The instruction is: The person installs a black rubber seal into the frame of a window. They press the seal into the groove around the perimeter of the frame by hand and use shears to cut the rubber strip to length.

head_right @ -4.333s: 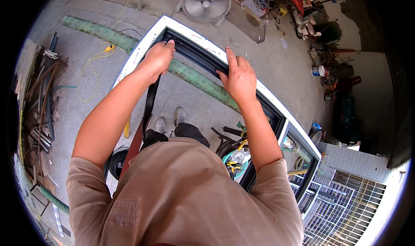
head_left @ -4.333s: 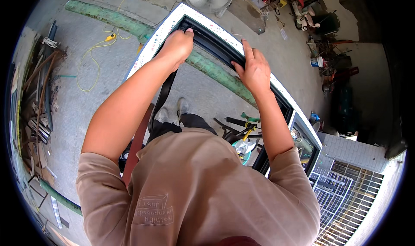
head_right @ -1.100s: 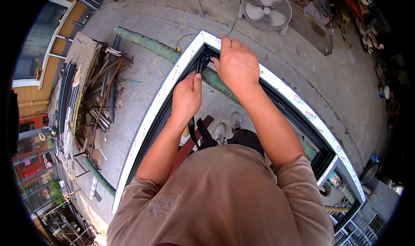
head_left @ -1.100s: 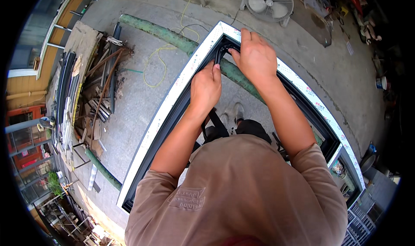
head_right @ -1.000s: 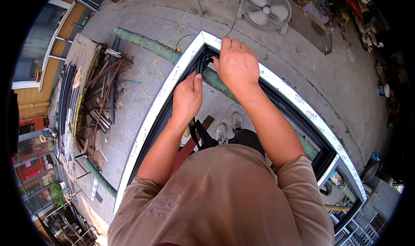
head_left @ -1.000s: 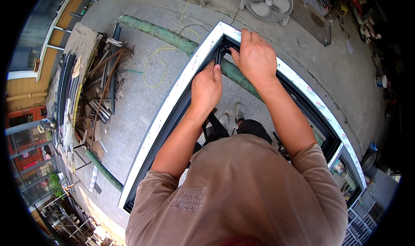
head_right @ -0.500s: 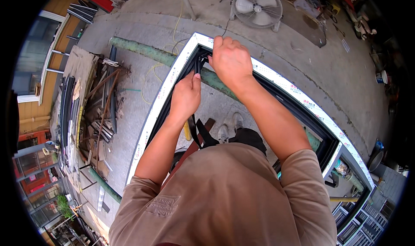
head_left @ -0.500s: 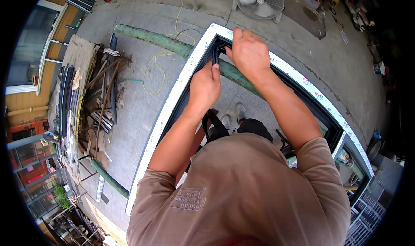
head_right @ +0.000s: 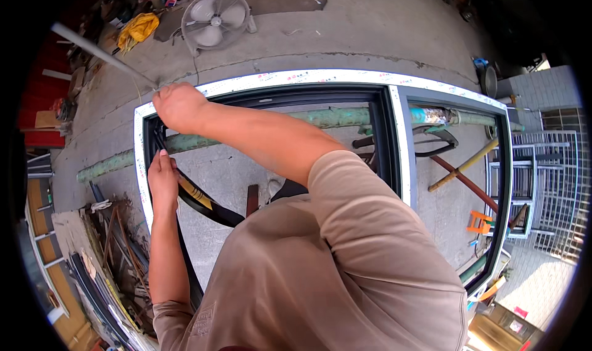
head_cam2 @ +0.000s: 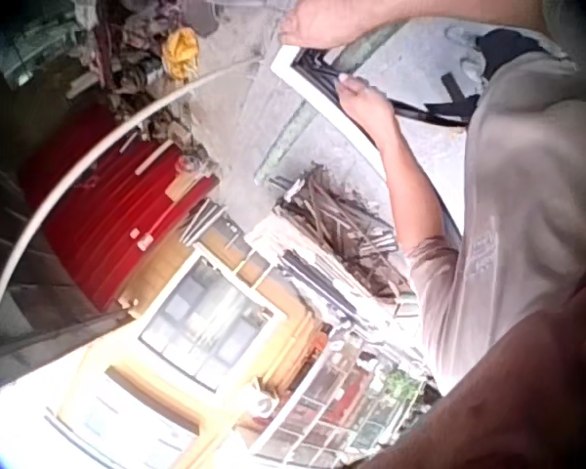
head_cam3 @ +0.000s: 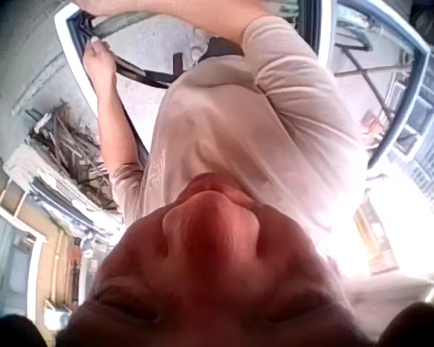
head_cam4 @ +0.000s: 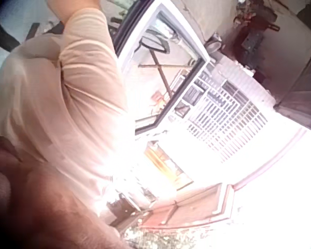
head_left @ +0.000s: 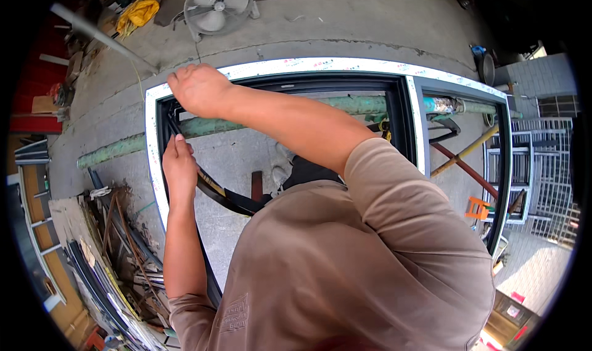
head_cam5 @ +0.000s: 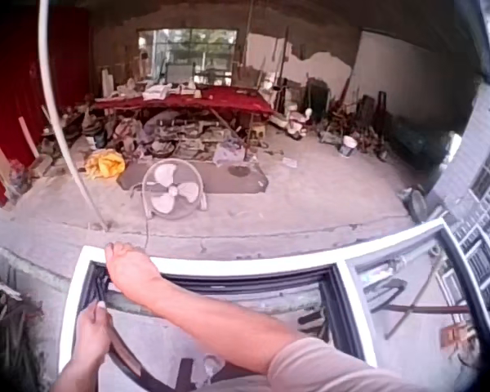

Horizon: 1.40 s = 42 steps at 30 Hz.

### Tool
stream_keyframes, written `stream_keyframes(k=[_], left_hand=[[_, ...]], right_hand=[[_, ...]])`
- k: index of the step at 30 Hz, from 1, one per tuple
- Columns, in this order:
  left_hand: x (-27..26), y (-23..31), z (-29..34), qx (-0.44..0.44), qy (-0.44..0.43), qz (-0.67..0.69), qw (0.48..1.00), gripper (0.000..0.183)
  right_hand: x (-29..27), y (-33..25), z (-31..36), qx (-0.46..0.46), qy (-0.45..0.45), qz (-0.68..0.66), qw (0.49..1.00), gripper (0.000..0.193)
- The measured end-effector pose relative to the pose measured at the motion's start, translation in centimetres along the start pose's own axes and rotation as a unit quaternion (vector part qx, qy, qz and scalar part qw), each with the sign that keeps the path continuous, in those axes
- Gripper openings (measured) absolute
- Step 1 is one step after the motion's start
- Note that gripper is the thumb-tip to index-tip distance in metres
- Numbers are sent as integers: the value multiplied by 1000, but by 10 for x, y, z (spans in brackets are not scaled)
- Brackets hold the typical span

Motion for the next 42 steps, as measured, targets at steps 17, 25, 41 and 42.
stream_keyframes(k=[17, 25, 41, 42], left_hand=[[-13, -4, -11, 21, -49, -6, 999, 37], [-20, -14, -22, 21, -64, -21, 998, 49], [-14, -21, -35, 42, -30, -31, 998, 41], [-15, -25, -39, 45, -24, -26, 998, 41]], right_hand=[[-65, -48, 184, 103, 367, -172, 908, 26], [-57, -48, 313, 318, 354, -123, 871, 8], [-195, -141, 360, 314, 300, -72, 898, 15], [-213, -148, 369, 331, 299, -11, 895, 15]])
Point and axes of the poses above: each hand's wrist, its own z-axis away from the middle knuckle, its own x-axis out of the palm, y = z × x, the point moved 2 cm from there along -z, towards the middle knuckle, and after that the axes turned 12 degrees about -z, right-handed, at the moved point
